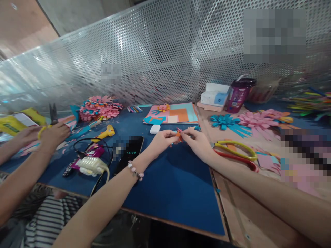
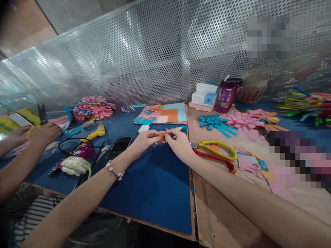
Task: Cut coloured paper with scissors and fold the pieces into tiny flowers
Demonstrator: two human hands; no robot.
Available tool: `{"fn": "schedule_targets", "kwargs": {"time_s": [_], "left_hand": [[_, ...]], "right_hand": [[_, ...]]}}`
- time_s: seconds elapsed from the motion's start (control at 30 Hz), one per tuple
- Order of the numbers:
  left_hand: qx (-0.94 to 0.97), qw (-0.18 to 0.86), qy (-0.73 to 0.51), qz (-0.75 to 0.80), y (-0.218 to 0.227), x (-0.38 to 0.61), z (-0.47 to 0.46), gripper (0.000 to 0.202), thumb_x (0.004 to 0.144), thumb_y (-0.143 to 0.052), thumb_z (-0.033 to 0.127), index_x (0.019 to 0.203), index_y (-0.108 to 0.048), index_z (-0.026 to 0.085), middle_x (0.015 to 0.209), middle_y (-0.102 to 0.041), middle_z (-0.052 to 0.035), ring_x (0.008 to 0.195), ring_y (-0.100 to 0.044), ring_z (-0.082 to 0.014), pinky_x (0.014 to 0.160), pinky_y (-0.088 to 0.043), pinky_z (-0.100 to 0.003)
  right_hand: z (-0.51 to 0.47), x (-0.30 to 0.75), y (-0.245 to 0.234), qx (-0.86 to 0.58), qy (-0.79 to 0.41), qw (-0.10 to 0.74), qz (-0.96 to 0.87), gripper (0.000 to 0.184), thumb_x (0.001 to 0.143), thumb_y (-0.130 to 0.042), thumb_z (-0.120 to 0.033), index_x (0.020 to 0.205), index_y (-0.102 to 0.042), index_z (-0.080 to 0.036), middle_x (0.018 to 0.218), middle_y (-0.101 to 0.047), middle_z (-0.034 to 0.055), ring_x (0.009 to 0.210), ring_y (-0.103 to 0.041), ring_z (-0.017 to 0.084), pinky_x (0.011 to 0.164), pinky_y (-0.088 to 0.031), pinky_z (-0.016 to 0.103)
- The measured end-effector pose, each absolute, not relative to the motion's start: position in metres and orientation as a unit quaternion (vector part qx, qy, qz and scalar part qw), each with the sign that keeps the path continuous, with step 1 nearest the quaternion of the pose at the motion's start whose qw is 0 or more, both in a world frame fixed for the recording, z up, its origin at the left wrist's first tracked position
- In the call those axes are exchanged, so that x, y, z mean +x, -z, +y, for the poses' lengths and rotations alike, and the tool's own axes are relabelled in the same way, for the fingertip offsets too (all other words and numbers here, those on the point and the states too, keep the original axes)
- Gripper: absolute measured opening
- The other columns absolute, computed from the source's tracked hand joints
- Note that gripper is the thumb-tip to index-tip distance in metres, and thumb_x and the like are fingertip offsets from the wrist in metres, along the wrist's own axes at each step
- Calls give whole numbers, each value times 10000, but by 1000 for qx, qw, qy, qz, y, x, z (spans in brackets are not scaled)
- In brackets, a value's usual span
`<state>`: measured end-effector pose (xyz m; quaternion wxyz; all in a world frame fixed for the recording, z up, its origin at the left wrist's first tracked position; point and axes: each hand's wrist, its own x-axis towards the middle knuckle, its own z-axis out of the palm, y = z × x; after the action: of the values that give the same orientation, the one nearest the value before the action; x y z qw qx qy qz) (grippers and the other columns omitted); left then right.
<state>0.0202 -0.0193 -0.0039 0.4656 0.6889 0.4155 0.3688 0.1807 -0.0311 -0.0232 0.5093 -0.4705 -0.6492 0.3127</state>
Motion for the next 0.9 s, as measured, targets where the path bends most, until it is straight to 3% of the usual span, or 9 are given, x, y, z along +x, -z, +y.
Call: {"fn": "schedule_targets", "kwargs": {"time_s": [0.37,0.63,0.9], "left_hand": [[690,438,-381,433,6,21,-18,177,756,-594,295,828,-648,143,763,-645,-49,709,-574,-140,568,-411,-232],[720,387,-397,417,4,26,-24,165,757,-608,290,802,-657,139,786,-669,-57,709,-584,-145,635,-441,-255],[633,485,-437,415,4,22,-18,153,717,-639,253,822,-626,143,784,-642,-45,722,-575,-132,600,-413,-240]], "right_hand": [[-30,180,26,-485,-276,510,-655,193,775,-520,-319,727,-634,-171,716,-634,31,652,-563,164,631,-436,295],[-35,179,24,-497,-182,510,-678,121,743,-525,-258,672,-587,-181,687,-607,20,639,-545,155,627,-422,286],[-35,180,22,-432,-393,581,-567,234,787,-499,-324,714,-654,-166,697,-613,34,671,-570,170,535,-440,272]]}}
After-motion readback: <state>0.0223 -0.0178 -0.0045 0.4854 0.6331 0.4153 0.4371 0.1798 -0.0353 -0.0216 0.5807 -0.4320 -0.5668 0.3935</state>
